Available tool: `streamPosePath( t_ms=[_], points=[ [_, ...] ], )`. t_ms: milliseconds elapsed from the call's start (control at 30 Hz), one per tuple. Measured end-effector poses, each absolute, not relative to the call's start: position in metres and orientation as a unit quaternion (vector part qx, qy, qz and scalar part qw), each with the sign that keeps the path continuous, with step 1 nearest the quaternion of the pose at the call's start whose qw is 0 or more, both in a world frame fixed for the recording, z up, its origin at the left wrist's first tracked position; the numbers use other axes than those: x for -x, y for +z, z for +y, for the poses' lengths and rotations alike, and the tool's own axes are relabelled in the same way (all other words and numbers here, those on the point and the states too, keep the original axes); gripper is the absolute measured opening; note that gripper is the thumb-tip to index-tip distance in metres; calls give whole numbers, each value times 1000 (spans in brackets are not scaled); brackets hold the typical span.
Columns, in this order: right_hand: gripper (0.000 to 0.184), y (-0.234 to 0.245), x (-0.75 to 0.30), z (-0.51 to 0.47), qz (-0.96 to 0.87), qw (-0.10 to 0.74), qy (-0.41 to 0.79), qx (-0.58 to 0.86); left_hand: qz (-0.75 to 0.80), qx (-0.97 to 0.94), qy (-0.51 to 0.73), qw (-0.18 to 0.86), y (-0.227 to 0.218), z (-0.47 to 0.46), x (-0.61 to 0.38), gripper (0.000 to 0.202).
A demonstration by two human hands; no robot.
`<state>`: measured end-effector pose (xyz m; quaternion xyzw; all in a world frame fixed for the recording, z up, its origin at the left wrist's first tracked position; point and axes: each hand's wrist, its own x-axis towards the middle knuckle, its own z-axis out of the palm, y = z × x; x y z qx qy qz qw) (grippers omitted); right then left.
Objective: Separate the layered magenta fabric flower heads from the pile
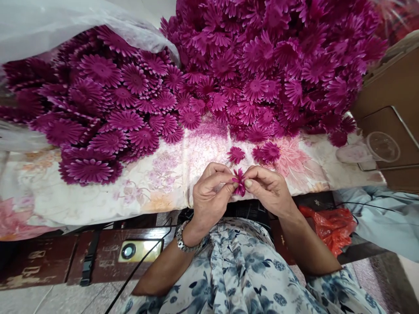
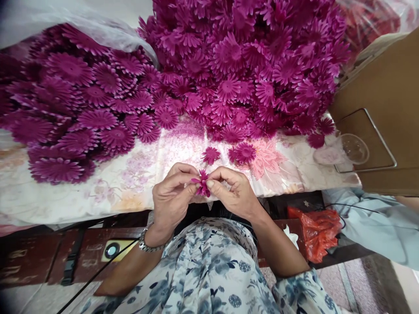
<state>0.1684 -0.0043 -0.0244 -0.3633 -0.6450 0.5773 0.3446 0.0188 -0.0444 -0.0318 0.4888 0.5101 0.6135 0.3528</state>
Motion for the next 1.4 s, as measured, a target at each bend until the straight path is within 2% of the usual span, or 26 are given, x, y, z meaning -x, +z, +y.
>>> streamPosePath(
  t_ms=[233,467,600,700,800,933,1067,1167,1267,1400],
  points=[
    [20,-24,-172,-4,-663,347,555,362,513,-511,611,321,-27,-43,-19,11],
    [16,-25,-169,-5,-671,361,526,377,501,-501,611,354,-31,-43,-21,7],
    [16,-31,-170,-4,-635,425,502,404,487,-439,661,366,-41,-43,-17,5],
    [15,-35,-173,-1,-562,507,484,440,479,-383,708,351,-43,-40,-13,8],
    [16,-34,-178,2,-540,548,446,457,508,-429,657,355,-40,-37,-12,8],
    [13,-30,-183,2,-582,514,426,464,592,-557,505,291,-39,-32,-18,7],
    [12,-29,-186,-2,-610,495,434,441,601,-595,491,210,-36,-34,-19,25],
    [16,-28,-185,-4,-639,454,450,427,549,-592,533,254,-26,-37,-20,23],
    [22,-24,-182,-6,-669,408,467,409,527,-584,530,317,-19,-39,-24,7],
    [27,-20,-178,-6,-690,382,479,386,558,-555,527,321,-20,-40,-29,10]
  ],
)
